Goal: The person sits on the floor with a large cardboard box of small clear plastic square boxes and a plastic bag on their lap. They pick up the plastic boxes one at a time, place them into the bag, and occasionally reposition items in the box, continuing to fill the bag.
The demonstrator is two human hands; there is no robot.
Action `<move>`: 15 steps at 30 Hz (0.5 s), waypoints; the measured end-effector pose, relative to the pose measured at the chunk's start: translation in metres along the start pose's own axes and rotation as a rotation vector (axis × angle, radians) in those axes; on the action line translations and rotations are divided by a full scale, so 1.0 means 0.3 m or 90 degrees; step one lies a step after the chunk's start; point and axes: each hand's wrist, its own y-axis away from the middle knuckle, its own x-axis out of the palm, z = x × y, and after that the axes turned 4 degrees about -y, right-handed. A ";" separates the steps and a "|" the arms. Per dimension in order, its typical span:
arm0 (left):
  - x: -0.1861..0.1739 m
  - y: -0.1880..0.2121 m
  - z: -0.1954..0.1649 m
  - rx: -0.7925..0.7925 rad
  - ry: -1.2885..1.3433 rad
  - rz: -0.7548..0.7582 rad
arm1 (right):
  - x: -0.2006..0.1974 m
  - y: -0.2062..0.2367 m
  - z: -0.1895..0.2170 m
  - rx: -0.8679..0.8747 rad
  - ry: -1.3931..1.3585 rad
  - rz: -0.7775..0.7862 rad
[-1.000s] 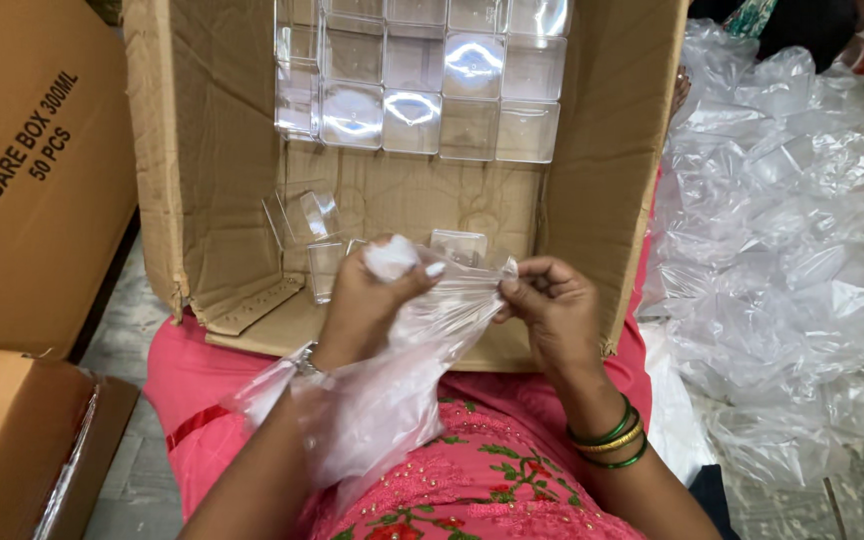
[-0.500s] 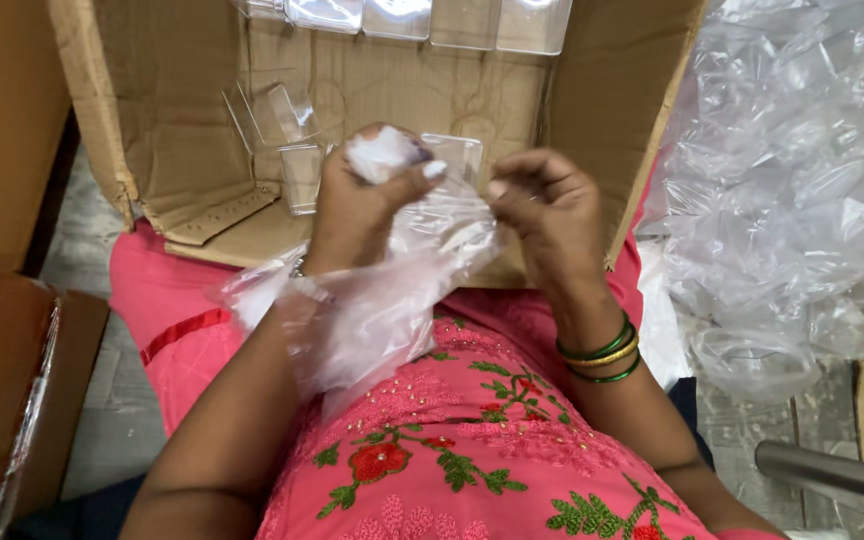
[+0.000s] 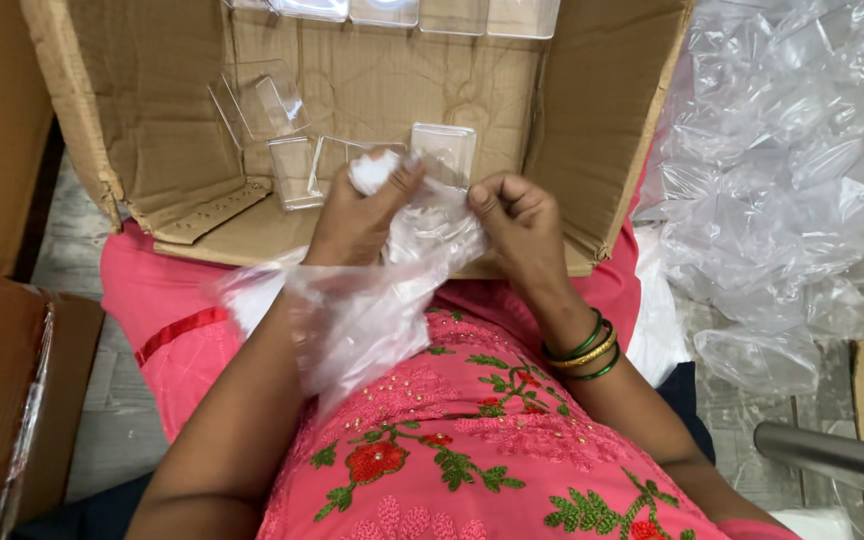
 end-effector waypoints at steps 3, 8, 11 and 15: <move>-0.002 0.001 0.016 -0.092 0.029 0.105 | -0.039 -0.003 0.033 0.050 -0.063 0.054; -0.024 -0.002 -0.002 -0.081 -0.036 0.066 | -0.101 -0.012 0.148 0.052 -0.367 0.150; -0.029 0.002 -0.023 -0.019 -0.016 0.092 | -0.080 -0.015 0.138 0.084 -0.080 0.100; -0.017 0.005 -0.039 0.020 0.040 0.102 | -0.040 -0.015 0.100 0.197 -0.144 0.097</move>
